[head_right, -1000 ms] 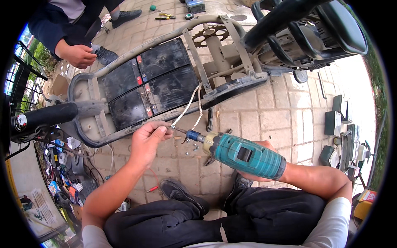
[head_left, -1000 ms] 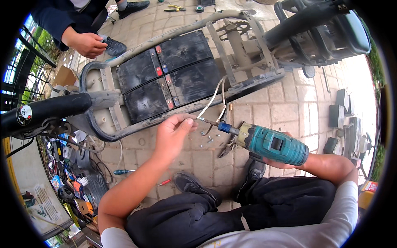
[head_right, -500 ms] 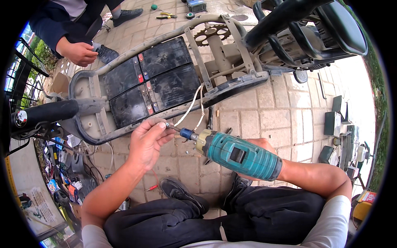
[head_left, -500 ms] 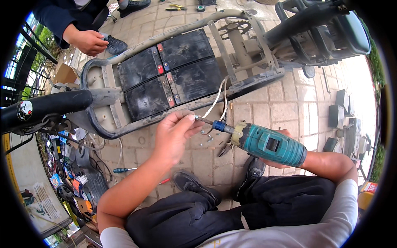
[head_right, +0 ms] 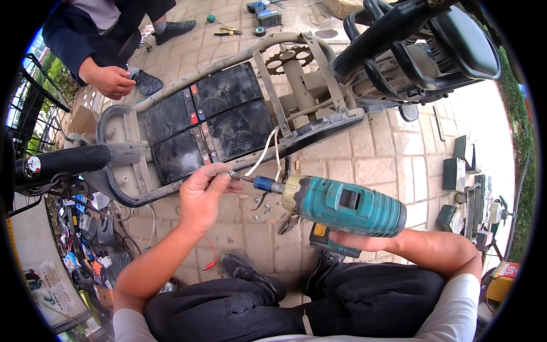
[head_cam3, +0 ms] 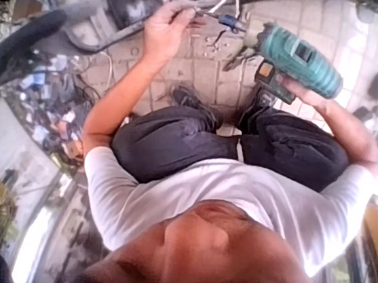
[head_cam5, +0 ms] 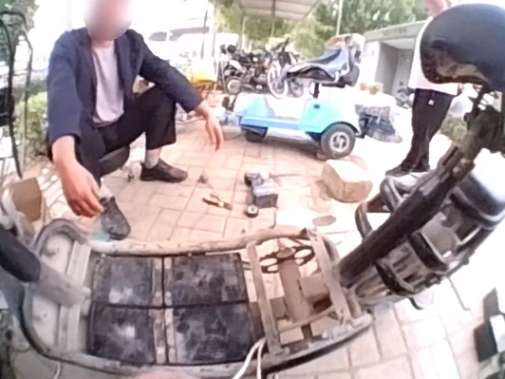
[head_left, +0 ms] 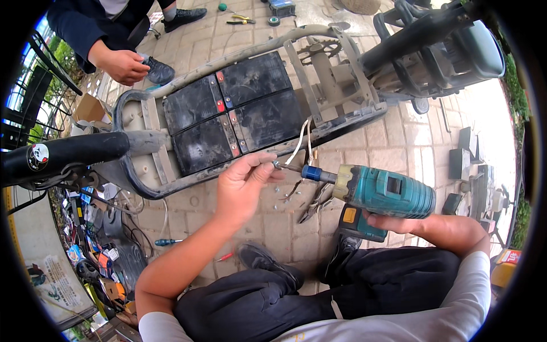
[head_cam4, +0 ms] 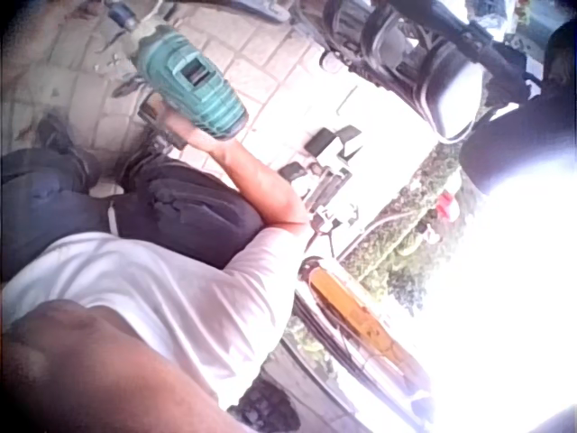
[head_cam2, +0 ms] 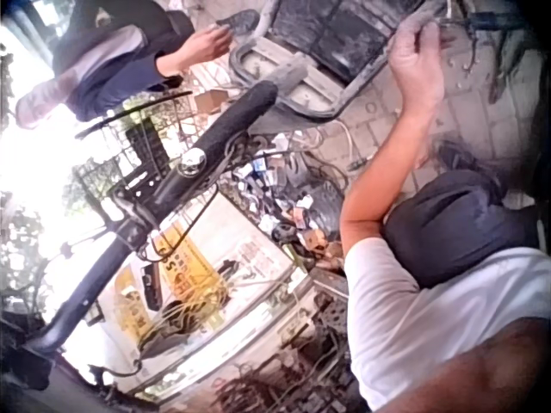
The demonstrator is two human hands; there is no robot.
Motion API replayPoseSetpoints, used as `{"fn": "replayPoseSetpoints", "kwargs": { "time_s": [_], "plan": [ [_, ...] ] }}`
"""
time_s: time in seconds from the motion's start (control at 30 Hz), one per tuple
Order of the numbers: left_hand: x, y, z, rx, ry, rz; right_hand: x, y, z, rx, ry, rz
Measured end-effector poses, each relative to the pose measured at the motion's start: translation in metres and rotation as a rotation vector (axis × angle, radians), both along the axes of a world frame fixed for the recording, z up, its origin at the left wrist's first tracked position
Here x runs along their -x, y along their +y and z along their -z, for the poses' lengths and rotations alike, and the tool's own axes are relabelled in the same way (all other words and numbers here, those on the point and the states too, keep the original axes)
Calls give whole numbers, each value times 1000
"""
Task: The person sits on the floor and repairs an electric scooter's battery connections. They use a cordless drill to remove and install screws on the battery terminals, and pliers to strip and crimp wire connectors. The person connects wires to the battery terminals and secures them with screws.
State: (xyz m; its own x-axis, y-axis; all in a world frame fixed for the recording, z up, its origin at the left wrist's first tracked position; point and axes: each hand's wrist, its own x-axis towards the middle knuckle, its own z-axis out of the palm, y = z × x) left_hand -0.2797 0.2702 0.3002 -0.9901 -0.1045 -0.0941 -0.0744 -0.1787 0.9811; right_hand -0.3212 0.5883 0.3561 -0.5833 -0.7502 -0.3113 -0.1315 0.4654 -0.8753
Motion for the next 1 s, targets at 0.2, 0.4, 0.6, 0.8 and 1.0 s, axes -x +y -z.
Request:
{"fn": "replayPoseSetpoints", "kwargs": {
  "time_s": [0.2,0.4,0.6,0.8,1.0],
  "plan": [
    [8,-6,0,-53,28,83,-3,0,1,246,-557,285],
    [12,-12,-3,-48,-22,178,1,-1,4,320,-680,306],
    [6,8,-6,270,127,375,-2,10,13,140,-116,-39],
    [2,-15,20,26,-243,202,7,24,13,164,-513,174],
    [-10,-16,23,154,-12,226,42,77,22,-126,-437,125]
  ]
}}
